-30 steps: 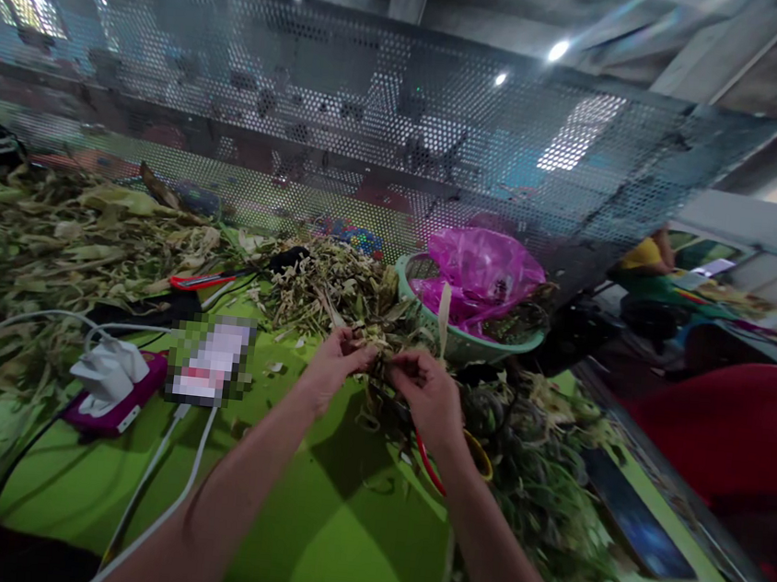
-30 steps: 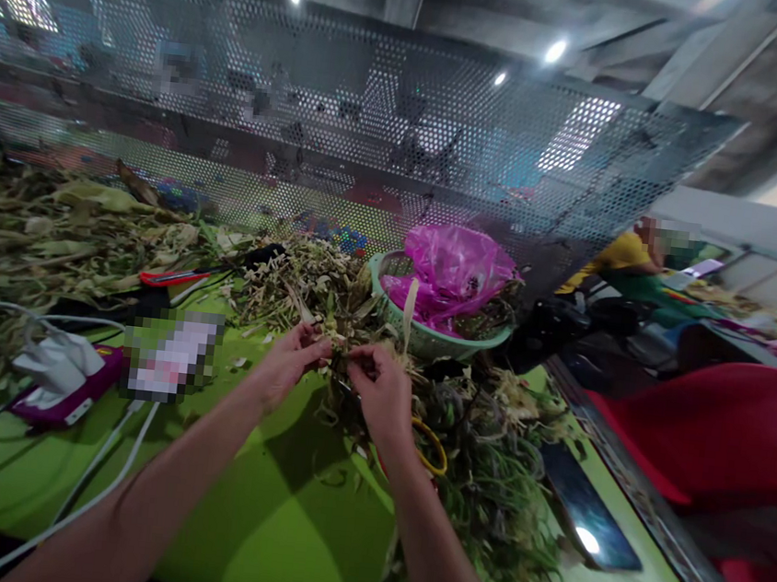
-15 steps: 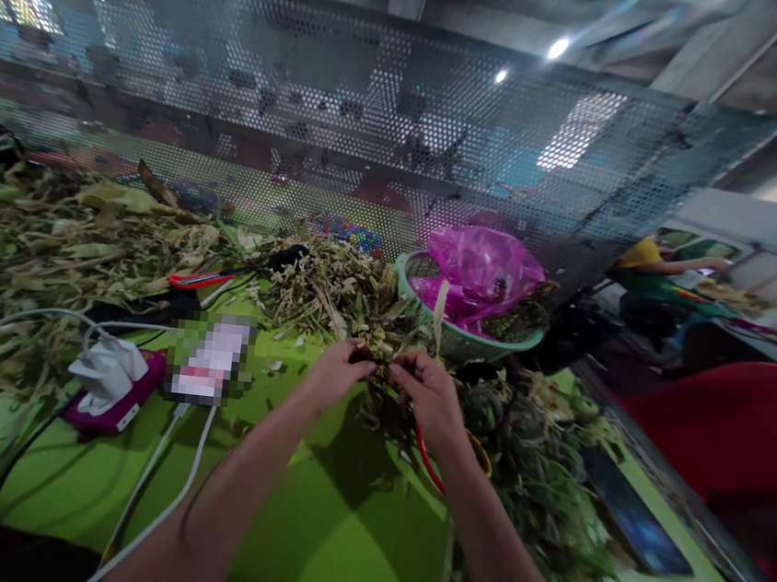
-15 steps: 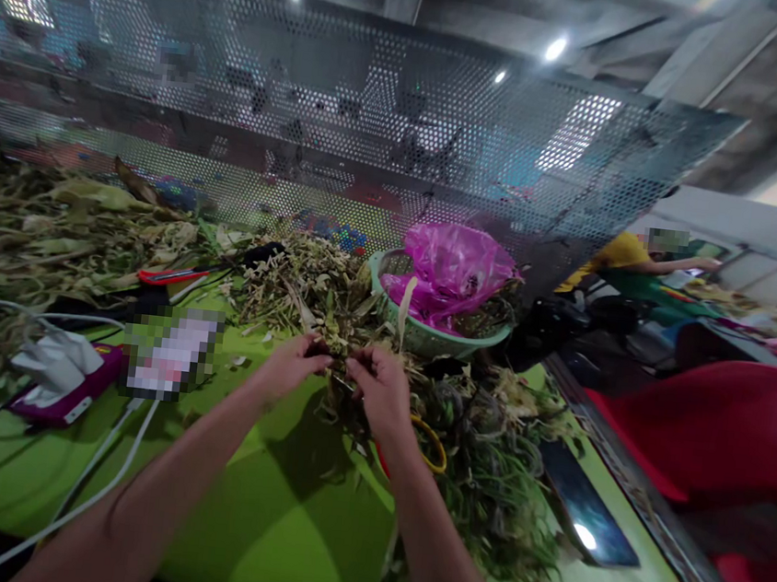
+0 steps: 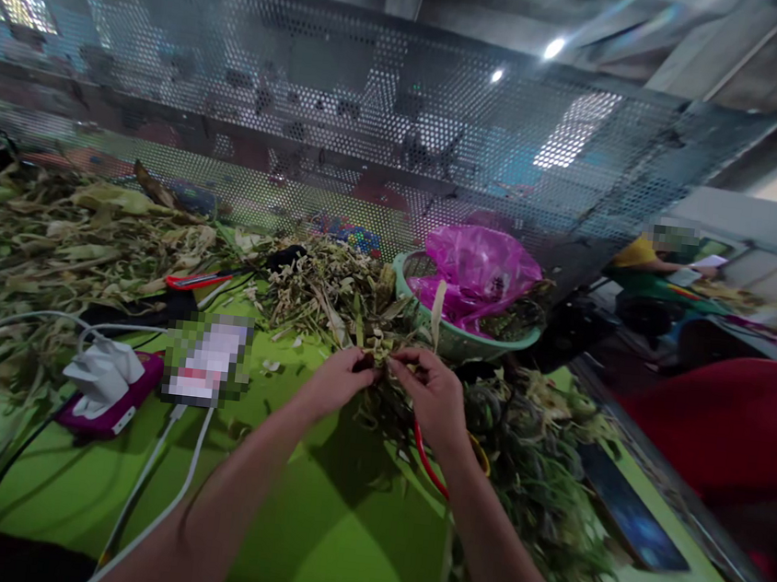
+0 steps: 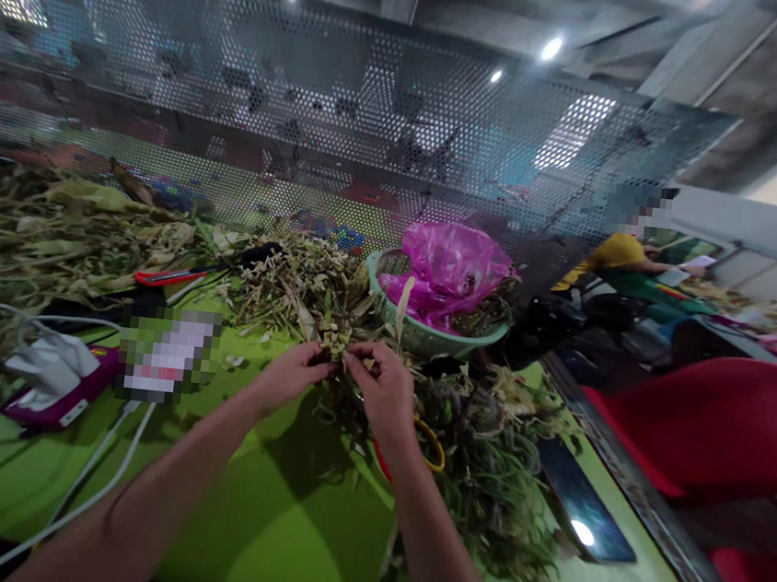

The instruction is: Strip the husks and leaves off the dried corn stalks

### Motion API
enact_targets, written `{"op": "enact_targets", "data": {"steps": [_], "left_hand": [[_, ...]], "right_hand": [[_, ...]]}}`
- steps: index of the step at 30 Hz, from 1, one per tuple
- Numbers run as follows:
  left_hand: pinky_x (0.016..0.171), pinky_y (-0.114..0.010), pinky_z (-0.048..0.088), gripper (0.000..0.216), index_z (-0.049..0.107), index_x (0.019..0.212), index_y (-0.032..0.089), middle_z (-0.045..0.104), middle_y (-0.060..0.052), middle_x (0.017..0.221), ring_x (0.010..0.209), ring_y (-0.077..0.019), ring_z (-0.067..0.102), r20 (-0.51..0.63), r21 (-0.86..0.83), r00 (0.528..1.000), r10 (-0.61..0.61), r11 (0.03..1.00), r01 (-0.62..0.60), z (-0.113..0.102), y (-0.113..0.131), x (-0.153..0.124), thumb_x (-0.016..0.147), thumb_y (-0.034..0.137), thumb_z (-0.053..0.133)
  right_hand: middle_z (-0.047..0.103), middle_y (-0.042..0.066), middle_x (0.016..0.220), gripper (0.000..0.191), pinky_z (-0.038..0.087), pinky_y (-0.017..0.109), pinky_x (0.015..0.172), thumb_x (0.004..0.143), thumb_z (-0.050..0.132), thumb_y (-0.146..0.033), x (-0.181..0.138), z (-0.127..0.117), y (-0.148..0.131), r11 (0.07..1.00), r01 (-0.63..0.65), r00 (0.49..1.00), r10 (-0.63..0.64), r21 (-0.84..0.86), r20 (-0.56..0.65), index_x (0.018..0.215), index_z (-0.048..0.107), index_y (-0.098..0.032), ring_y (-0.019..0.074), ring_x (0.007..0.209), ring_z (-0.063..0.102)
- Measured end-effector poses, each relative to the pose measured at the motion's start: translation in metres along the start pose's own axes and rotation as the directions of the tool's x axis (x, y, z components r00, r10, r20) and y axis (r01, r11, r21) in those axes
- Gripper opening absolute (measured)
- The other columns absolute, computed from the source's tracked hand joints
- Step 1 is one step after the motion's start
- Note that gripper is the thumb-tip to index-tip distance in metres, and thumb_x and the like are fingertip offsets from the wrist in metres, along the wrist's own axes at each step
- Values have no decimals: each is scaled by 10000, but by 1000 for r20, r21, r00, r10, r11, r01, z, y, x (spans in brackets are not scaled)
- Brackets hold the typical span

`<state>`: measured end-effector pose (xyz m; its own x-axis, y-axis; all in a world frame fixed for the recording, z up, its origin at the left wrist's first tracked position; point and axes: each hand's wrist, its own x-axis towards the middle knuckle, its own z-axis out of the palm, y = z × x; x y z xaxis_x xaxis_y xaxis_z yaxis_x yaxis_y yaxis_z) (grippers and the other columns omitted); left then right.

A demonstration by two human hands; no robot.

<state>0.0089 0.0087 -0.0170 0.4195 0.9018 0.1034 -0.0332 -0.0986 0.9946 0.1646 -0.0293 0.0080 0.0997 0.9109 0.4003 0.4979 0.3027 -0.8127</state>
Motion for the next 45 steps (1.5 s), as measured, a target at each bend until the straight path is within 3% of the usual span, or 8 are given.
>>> {"op": "enact_targets", "data": {"steps": [5,12,17,21,30,35,40,45], "left_hand": [[862,-308,430,323,632,1039,161,679,-62,1002,902,-190,584,2,-95,999,52,994,-51,3,7,-1,752,307,659],[793,-290,431,216,658,934,154,678,-50,900,840,-184,573,-29,-119,999,21,993,-24,4,11,-2,762,283,645],[810,-290,427,191,654,906,166,669,-51,904,866,-191,564,-16,-87,998,55,995,-56,4,10,-3,750,276,654],[823,-307,429,177,658,899,174,671,-47,894,873,-209,568,29,-5,996,88,996,-88,3,8,-4,741,252,650],[762,-278,416,217,617,948,174,645,-41,913,832,-186,553,-3,106,990,138,985,-137,3,7,-4,764,289,621],[655,-246,386,172,578,872,156,580,-12,771,704,-132,499,-123,29,990,76,997,-72,2,4,1,765,285,617],[645,-240,380,171,578,815,155,561,4,710,662,-110,482,-90,-123,996,28,992,-39,1,-2,4,738,285,658],[653,-246,373,219,554,773,157,536,19,682,643,-103,464,-44,-244,999,-7,970,-4,1,-3,3,689,293,704]], "right_hand": [[672,39,824,171,446,297,704,833,589,-354,-1,2,1,998,38,999,-40,-58,-34,845,663,-201,194,770,600],[661,37,803,191,441,300,720,847,563,-367,-2,3,2,995,31,999,-33,-94,-27,827,642,-194,193,762,589],[663,40,908,265,443,276,646,833,582,-389,-3,3,-2,1000,8,1000,-9,-20,-8,1011,622,-197,157,676,556],[660,40,848,203,448,291,686,821,591,-383,-3,3,0,1000,20,999,-21,-14,-34,891,643,-199,183,744,577],[536,-21,643,254,364,231,478,751,640,-425,2,4,2,963,-200,980,195,178,46,806,602,-180,110,522,436],[576,0,672,277,392,249,487,733,675,-438,2,5,-2,975,-162,987,162,149,14,847,624,-191,130,543,469],[572,-2,659,298,379,255,496,715,693,-457,2,4,-1,974,-181,983,179,138,28,821,627,-186,125,524,459],[512,-32,583,309,301,239,447,684,711,-474,1,9,0,882,-327,945,298,338,136,744,597,-193,100,460,386]]}}
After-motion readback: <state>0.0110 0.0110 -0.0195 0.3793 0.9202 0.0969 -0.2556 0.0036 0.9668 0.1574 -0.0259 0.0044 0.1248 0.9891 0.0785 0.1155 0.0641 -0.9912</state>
